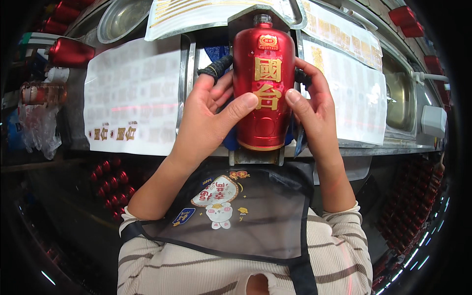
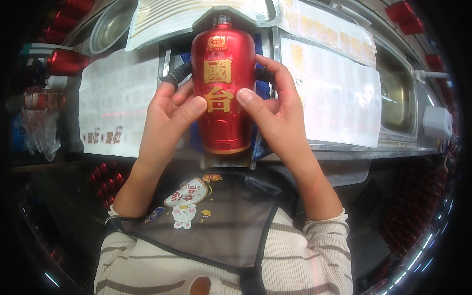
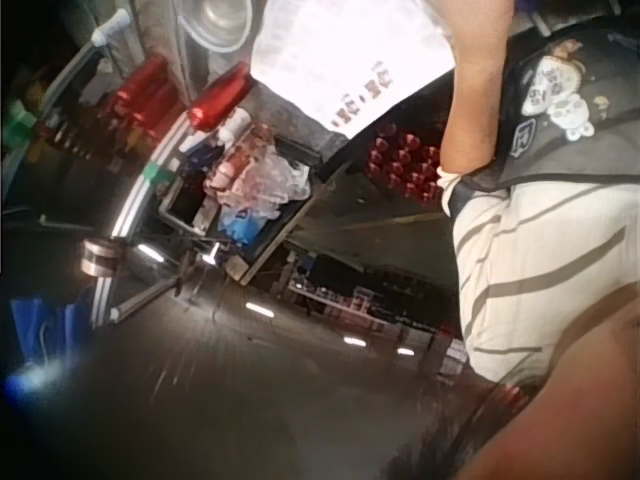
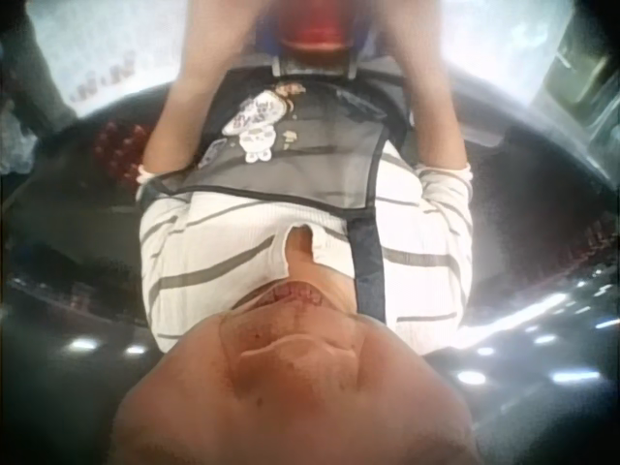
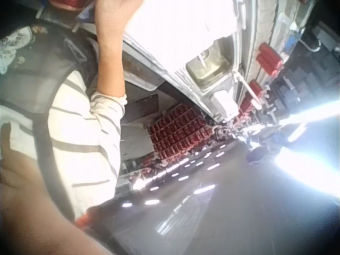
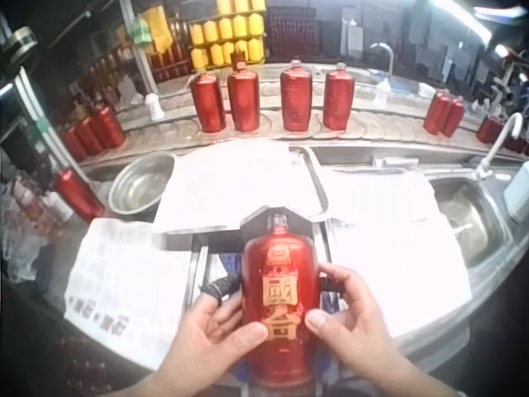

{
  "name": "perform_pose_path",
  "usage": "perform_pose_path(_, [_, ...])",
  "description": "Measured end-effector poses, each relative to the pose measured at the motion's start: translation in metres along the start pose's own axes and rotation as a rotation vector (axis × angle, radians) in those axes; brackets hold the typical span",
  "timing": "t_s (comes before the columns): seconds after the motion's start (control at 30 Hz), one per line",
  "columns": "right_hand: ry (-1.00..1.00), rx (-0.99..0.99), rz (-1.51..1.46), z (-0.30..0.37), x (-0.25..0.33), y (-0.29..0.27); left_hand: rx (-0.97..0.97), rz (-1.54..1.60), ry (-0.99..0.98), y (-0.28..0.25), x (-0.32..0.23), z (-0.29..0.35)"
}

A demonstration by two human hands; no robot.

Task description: The person applies gold labels to red cylindrical bottles one at a time. They pick each bottle, align and press a label onto its surface, smooth it with a cloth, and place the finished bottle aside. The process repeats across multiple bottles.

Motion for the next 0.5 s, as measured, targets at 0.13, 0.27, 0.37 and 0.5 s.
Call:
perform_pose_path(0.13, [-0.031, 0.003, 0.067, 0.0030, -0.0007, 0.0038, -0.028, -0.042, 0.010, -0.0019, 0.0106, 0.0037])
perform_pose_path(0.27, [-0.032, 0.028, 0.057, 0.0035, -0.0010, 0.0046, -0.021, -0.025, 0.018, -0.0013, 0.0122, 0.0029])
perform_pose_path(0.37, [-0.025, 0.037, 0.035, 0.0033, -0.0003, 0.0061, -0.020, -0.026, 0.020, -0.0013, 0.0120, 0.0031])
perform_pose_path(0.5, [-0.033, 0.030, 0.005, 0.0037, 0.0007, 0.0079, -0.010, 0.032, 0.004, -0.0004, 0.0095, 0.0047])
Point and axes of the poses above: each hand's wrist, its own z-axis away from the middle knuckle, its own y-axis out of the palm, x = y × z, the point moved 9 cm from there along -z, towards the middle knuckle, and after that the axes turned 3 degrees about x, right-handed, at the moved point
